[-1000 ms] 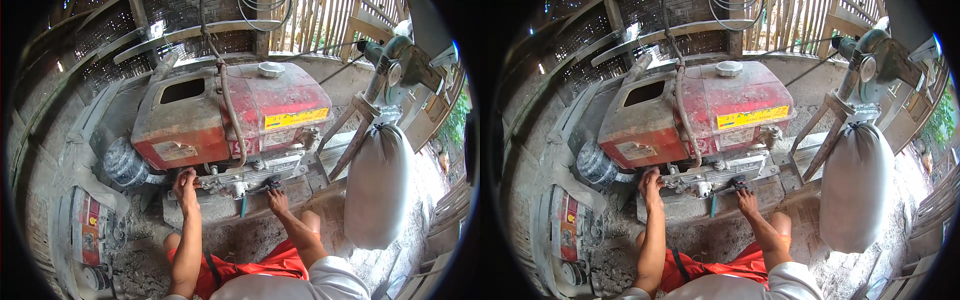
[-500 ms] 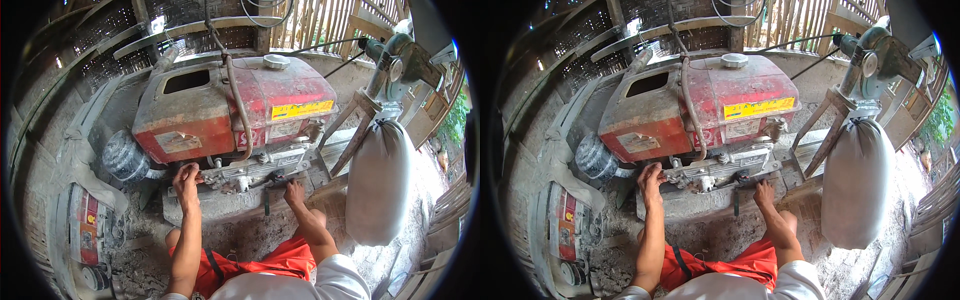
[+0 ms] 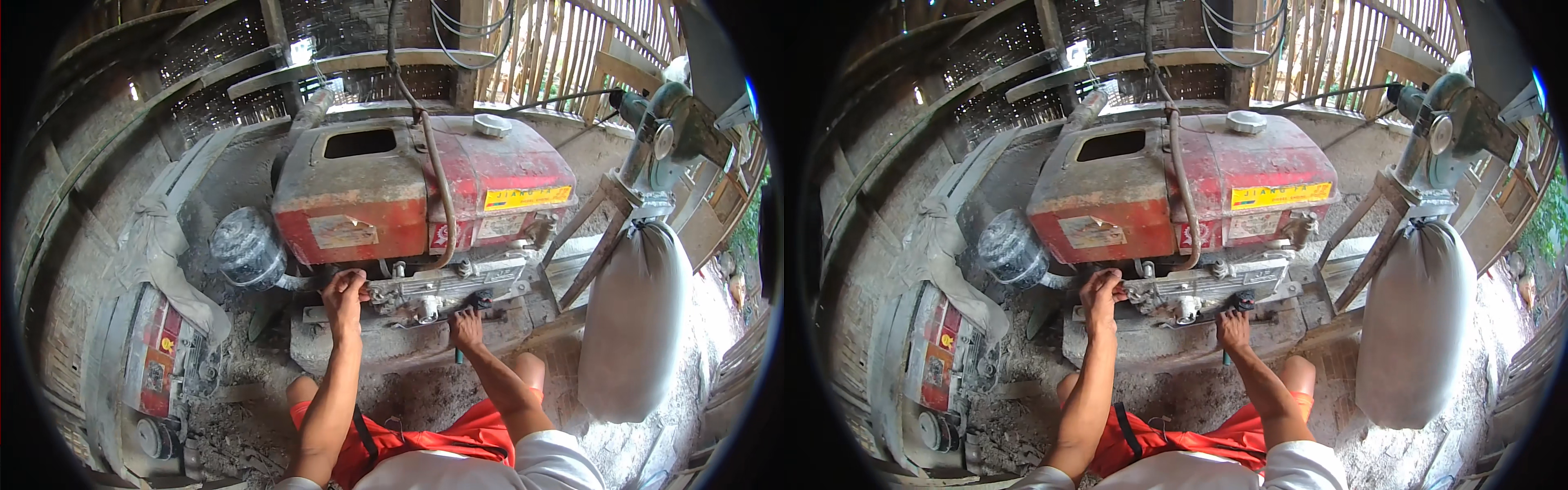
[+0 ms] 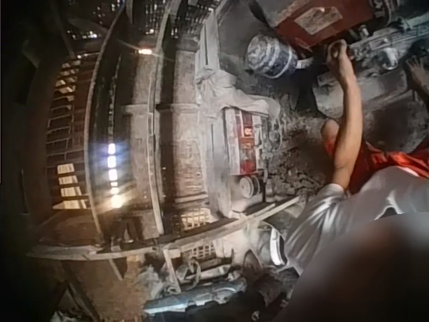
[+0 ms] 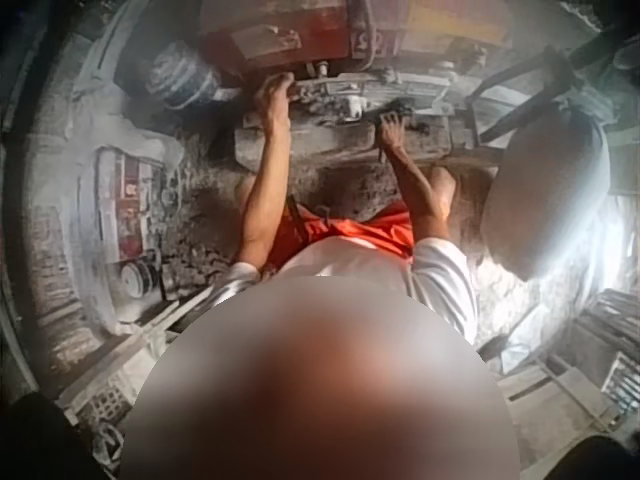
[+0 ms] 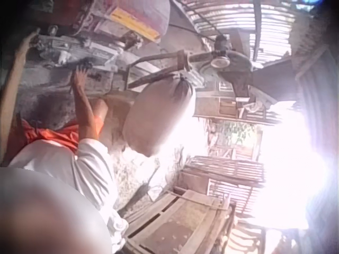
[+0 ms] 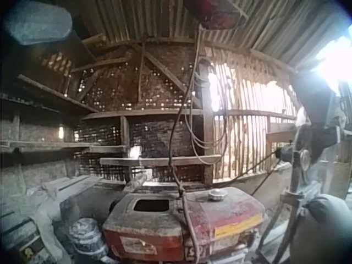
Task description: The person uses a wrench to adjust a mechanical component on a red agricultural machine, then picks up pieces of dried cassava from a white bag and drops them into the metal hopper of the machine.
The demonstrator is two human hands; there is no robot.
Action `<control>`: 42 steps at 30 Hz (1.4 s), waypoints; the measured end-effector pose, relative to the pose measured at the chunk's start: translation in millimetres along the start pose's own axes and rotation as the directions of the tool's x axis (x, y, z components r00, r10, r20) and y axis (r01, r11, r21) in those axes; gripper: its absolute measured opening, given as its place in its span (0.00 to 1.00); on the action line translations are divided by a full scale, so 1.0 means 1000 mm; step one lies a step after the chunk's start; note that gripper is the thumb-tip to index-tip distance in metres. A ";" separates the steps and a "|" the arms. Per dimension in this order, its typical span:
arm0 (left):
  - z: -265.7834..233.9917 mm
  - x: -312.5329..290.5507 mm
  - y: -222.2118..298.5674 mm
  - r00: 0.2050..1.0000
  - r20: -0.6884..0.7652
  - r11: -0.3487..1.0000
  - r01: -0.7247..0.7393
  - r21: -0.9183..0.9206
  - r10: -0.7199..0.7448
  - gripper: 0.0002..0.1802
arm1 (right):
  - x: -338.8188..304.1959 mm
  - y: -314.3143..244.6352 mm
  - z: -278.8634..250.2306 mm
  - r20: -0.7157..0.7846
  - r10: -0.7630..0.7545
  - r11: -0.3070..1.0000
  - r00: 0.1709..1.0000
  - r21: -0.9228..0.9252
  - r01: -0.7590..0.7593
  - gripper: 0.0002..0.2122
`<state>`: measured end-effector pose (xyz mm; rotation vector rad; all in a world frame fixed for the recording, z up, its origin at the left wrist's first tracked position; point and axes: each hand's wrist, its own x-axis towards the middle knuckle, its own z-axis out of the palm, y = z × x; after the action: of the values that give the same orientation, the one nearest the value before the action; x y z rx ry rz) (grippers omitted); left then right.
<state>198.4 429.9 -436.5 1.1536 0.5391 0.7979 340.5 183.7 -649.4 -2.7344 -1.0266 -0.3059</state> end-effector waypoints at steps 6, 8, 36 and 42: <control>0.001 -0.003 0.002 1.000 -0.012 0.999 0.020 0.041 -0.019 0.06 | -0.039 -0.032 -0.031 0.013 0.194 0.813 0.981 0.558 -0.168 0.04; 0.000 0.000 0.000 1.000 -0.007 1.000 -0.008 0.018 0.008 0.05 | -0.057 -0.042 -0.037 0.078 0.311 0.647 0.947 0.713 -0.271 0.09; -0.010 0.017 -0.003 0.973 0.221 0.997 0.062 0.038 -0.069 0.07 | -0.147 -0.125 -0.124 0.484 -0.383 -0.200 0.787 0.788 -0.583 0.09; -0.010 0.014 0.000 0.977 0.203 0.998 0.066 0.022 -0.069 0.08 | -0.139 -0.130 -0.169 0.664 -0.250 -0.187 0.705 0.681 -0.708 0.13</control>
<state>199.7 446.9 -439.7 1.2083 0.4120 0.6097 131.0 149.1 -508.8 -1.2238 -0.2450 1.1829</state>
